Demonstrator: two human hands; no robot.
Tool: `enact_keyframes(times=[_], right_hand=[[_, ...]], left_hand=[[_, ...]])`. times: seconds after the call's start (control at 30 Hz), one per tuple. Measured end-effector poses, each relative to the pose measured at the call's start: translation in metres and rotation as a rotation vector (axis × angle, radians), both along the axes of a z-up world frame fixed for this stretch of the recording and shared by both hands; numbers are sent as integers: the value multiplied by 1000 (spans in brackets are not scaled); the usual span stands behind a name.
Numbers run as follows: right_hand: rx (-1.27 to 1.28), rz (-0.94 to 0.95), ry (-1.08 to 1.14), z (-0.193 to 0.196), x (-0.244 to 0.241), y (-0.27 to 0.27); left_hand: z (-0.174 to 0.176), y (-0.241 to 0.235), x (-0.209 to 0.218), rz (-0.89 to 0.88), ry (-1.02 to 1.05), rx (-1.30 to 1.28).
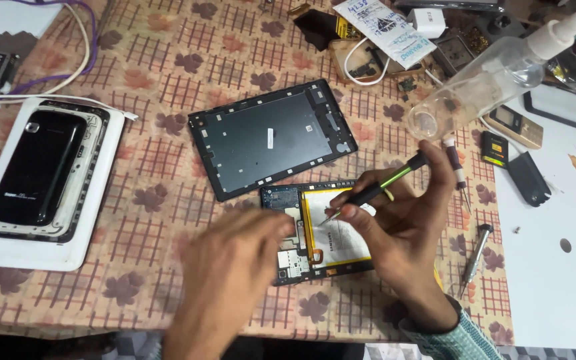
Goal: The person disassembles a tablet by unscrewing the back cover and removing internal components. They use a screwdriver to remove screws and a prying tool to detach the battery and other parts.
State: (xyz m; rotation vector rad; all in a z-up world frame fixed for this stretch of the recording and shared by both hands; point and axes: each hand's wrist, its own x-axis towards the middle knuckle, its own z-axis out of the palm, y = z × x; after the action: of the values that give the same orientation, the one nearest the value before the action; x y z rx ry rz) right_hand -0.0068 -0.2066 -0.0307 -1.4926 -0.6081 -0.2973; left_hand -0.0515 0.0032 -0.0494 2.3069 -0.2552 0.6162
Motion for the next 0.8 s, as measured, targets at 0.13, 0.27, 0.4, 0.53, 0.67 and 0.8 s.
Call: enact_keyframes(times=[0.13,0.27,0.4,0.53,0.67,0.8], right_hand=[[-43,-91,-45,4,-3,-5],[-66,-90,-138,1,-6,-7],[-28,-53,-184,1,-12,-9],[24,-214,3,-9,-47,-17],[133,-356,42,-40,-77,-28],[354,-395,156,-66,-83,-33]], left_hand=[[24,31,20,95,152,170],[50,44,35,163,396,198],[56,54,29,195,198,151],[33,55,-4,196,132,87],[-5,34,-35,23,-272,351],[-28,0,-42,-25,-112,407]])
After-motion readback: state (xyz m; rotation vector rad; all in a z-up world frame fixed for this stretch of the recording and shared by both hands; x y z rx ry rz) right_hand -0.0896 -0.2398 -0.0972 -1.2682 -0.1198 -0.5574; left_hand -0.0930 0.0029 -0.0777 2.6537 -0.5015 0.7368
